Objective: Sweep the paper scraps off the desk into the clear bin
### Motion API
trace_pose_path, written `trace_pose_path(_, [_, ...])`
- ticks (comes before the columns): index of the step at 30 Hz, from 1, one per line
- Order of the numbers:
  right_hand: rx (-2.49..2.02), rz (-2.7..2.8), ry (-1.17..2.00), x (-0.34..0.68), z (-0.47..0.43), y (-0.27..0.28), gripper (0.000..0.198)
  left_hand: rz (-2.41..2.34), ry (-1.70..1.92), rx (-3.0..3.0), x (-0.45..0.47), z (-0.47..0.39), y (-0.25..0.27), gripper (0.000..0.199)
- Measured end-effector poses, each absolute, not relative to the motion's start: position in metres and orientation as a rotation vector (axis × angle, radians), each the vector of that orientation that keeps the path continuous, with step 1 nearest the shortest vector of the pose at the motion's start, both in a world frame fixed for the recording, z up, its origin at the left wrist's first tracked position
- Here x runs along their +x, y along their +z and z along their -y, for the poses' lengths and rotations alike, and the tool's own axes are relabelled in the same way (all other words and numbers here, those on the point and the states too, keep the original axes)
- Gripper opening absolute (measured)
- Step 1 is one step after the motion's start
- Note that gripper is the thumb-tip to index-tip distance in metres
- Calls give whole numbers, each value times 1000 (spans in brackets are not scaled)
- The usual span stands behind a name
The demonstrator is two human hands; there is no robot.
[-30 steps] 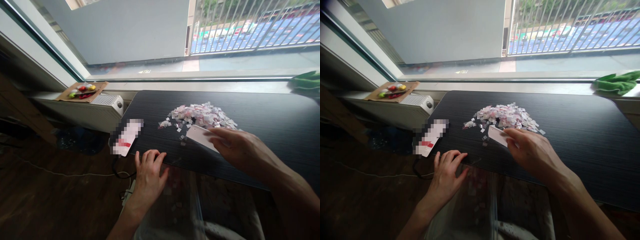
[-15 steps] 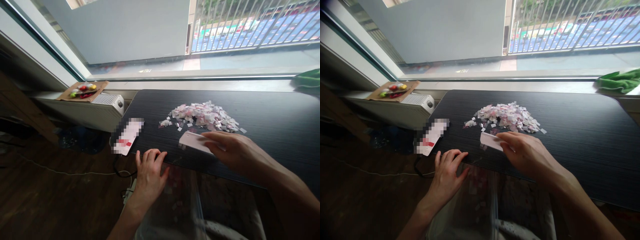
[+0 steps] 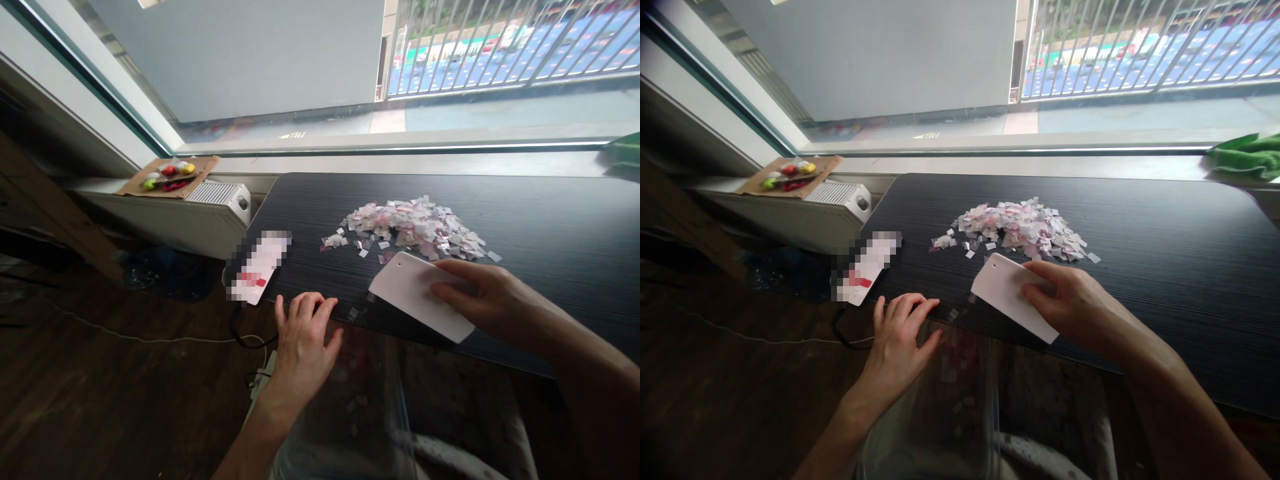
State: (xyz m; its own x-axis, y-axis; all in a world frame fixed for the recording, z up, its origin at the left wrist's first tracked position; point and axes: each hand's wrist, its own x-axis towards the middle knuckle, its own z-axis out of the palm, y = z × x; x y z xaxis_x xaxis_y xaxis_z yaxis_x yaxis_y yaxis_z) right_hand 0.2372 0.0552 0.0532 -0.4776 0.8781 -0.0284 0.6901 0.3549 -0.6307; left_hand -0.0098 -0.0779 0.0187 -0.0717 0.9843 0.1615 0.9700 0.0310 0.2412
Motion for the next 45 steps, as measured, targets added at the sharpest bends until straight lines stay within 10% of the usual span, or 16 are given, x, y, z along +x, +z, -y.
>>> trace_pose_path(30, [-1346, 2255, 1340, 229, -43, 57, 27, -2244, 464, 2031, -4, 76, 24, 38])
trace_pose_path(45, [-1392, 2351, 1099, 217, -41, 63, 27, -2239, 443, 2044, -5, 76, 25, 38])
